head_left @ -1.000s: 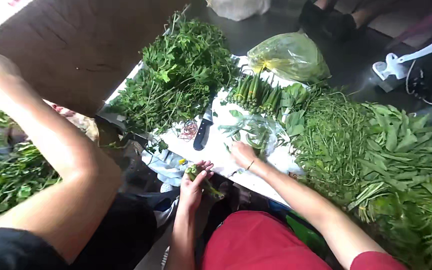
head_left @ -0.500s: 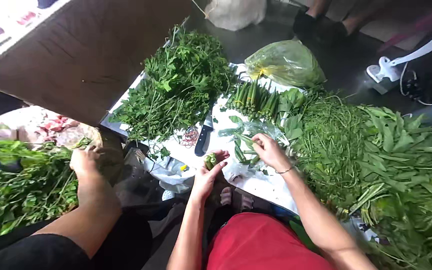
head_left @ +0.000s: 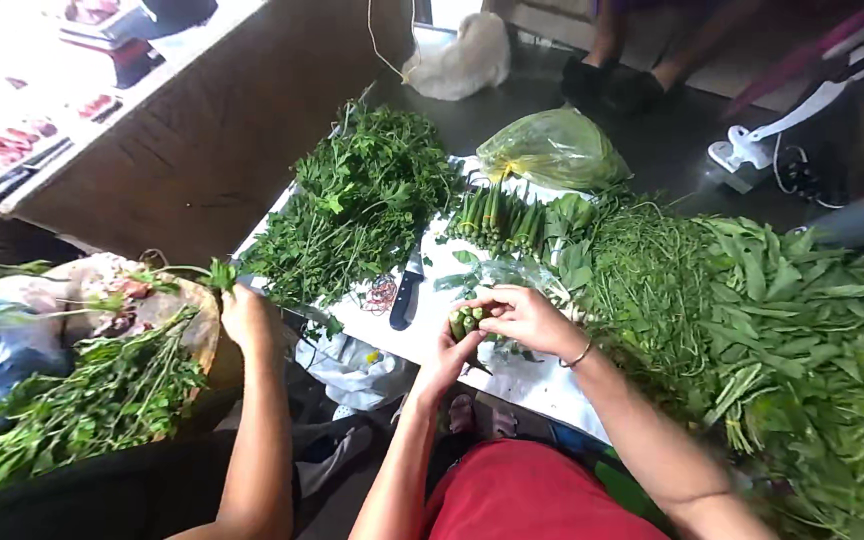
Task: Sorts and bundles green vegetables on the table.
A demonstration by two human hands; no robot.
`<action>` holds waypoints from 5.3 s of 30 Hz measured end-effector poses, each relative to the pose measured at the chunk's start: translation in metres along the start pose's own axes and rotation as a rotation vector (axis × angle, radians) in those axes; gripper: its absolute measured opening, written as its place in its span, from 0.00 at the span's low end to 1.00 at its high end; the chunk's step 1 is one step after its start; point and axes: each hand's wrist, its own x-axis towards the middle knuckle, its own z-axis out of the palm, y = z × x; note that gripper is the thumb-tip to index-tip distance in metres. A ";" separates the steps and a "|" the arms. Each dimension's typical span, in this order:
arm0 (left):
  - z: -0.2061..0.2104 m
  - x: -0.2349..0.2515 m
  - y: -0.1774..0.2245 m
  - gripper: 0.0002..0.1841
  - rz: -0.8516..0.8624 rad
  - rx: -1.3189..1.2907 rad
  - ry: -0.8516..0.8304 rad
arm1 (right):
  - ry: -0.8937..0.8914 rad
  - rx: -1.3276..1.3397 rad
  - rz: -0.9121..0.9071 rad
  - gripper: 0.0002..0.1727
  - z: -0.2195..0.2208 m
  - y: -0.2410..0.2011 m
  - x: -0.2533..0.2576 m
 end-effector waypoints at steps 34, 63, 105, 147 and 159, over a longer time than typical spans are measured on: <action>0.128 -0.018 0.104 0.13 -0.573 -0.046 0.243 | -0.062 -0.655 0.713 0.17 -0.003 0.177 -0.133; 0.105 -0.048 -0.063 0.12 -0.057 -0.079 0.184 | 0.310 0.827 0.304 0.12 -0.045 0.150 -0.140; 0.044 -0.032 0.007 0.18 0.121 0.011 0.274 | 0.058 1.520 -0.250 0.27 0.038 0.065 -0.088; -0.097 0.050 0.006 0.32 -0.170 0.386 0.001 | 0.613 0.420 0.195 0.16 -0.046 0.103 0.040; -0.091 0.044 -0.035 0.22 -0.015 0.956 -0.129 | 0.750 -0.139 0.397 0.30 -0.064 0.121 0.114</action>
